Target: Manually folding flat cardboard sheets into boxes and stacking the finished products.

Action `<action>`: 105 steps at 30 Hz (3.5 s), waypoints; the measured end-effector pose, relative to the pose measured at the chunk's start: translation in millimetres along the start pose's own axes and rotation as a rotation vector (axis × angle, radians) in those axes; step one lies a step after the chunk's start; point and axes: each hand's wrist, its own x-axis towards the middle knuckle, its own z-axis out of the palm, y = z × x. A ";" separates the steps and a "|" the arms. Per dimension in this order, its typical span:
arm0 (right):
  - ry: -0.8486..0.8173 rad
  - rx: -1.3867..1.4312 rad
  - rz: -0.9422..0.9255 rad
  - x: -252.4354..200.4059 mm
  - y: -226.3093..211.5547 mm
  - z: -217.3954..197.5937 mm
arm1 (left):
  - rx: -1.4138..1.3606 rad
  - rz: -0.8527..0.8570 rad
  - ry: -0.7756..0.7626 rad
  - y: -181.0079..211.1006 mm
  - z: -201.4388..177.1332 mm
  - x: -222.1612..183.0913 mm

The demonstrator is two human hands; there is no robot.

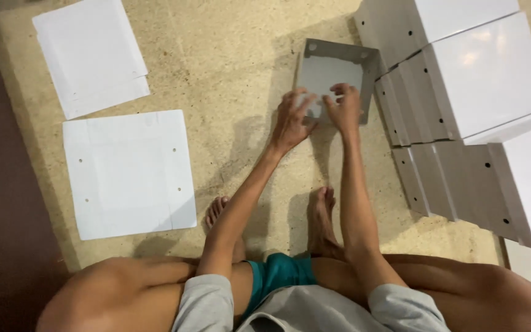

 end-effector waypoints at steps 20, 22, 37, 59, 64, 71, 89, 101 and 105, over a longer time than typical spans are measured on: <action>-0.315 0.050 -0.209 27.7 -20.7 54.3 | -0.785 -0.753 -0.040 -22.5 46.4 15.6; -0.302 0.020 -0.220 34.7 -17.3 57.8 | -0.840 -0.748 -0.019 -22.5 47.3 21.8; -0.167 -0.100 -0.079 57.5 1.4 83.7 | -0.561 -0.752 -0.449 -75.8 33.4 35.1; -0.967 0.216 0.013 67.7 -226.9 166.4 | -0.083 -1.362 0.300 -373.0 -406.8 -173.0; -0.909 0.310 0.106 66.0 -241.1 241.0 | -0.135 -1.478 0.373 -380.9 -385.2 -203.9; -0.828 0.340 -0.017 64.6 -239.8 367.4 | 0.139 -1.313 0.411 -510.5 -304.6 -233.9; -0.475 0.034 0.060 35.5 -319.2 431.7 | 0.339 -1.410 0.476 -446.4 -317.0 -197.0; -0.813 0.884 0.235 34.6 -356.0 407.1 | 0.159 -1.548 0.751 -473.2 -308.2 -200.1; -1.058 1.047 0.139 38.1 -383.2 345.2 | -0.132 -1.566 0.557 -433.5 -347.3 -180.8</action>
